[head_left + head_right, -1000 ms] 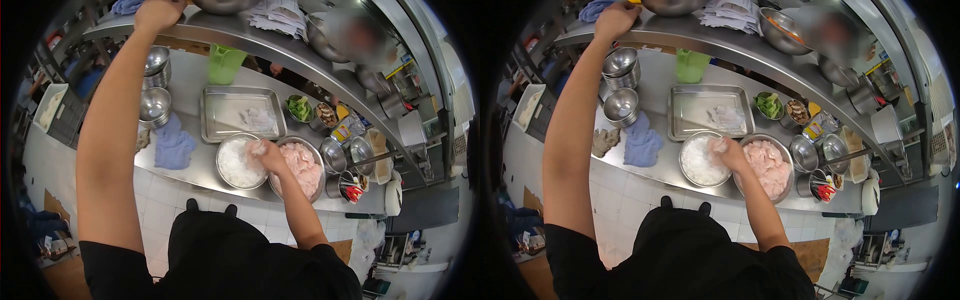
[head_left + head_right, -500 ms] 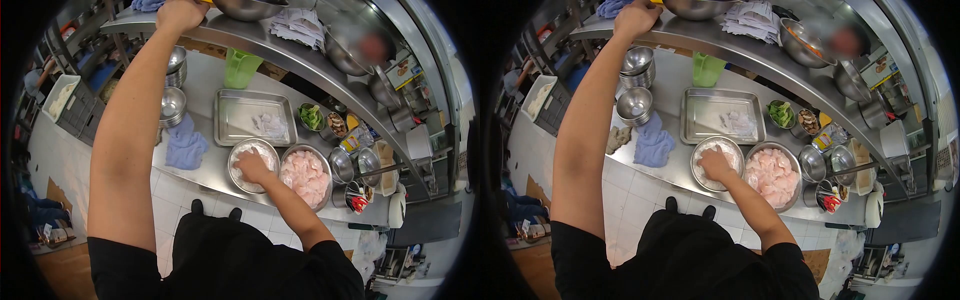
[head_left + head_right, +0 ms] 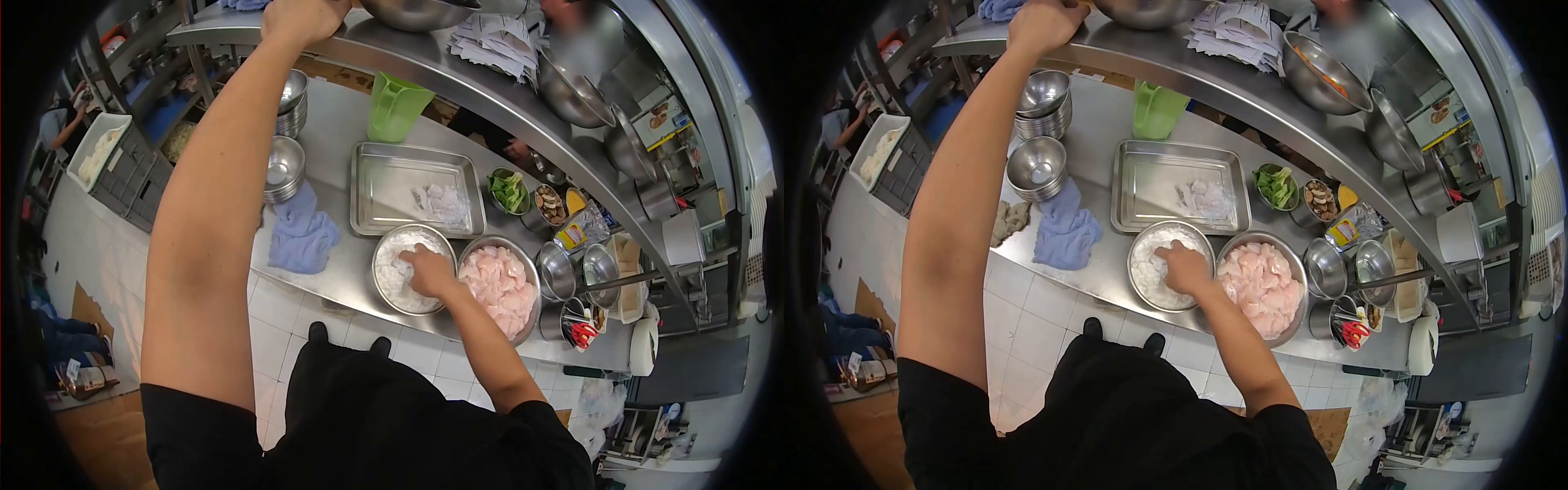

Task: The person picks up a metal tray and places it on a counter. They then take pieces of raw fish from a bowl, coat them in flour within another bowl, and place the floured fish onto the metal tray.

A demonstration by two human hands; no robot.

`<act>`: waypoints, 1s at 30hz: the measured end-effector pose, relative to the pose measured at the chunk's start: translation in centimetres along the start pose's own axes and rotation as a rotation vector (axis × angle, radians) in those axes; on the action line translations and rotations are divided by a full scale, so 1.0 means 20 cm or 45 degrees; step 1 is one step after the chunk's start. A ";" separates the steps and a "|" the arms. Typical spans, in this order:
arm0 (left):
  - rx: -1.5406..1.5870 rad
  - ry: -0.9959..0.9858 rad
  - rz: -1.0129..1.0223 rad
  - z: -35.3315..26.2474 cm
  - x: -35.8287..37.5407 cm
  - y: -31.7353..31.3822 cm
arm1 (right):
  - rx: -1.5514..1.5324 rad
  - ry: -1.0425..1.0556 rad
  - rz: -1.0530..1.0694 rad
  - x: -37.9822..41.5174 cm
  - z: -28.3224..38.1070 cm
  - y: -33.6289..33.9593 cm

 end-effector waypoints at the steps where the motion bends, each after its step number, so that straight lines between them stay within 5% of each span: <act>1: 0.000 0.001 -0.001 0.00 0.00 0.00 | -0.087 0.085 -0.088 -0.01 -0.05 0.01; 11: -0.041 0.004 -0.010 0.01 -0.02 -0.02 | -0.278 -0.087 -0.161 -0.03 -0.16 0.20; 16: -0.045 0.018 -0.009 0.00 0.00 0.00 | 0.289 0.102 -0.251 0.02 0.10 0.00; 19: -0.040 0.015 -0.045 0.01 0.01 0.01 | 0.238 0.140 -0.033 -0.04 0.12 0.02; 24: -0.043 -0.024 -0.029 0.02 -0.04 -0.04 | 0.019 0.233 -0.252 -0.09 -0.08 0.11; 30: -0.038 0.004 -0.020 0.01 -0.03 -0.02 | 0.195 0.052 0.043 0.02 -0.01 0.15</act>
Point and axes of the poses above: each hand's wrist, its own x-axis away from the middle knuckle, its own y-axis out of the back of the hand, z = x × y, the point moved 3 cm from there along -x, towards the middle knuckle, and after that the axes turned 6 degrees about y, right-handed, at the moved point
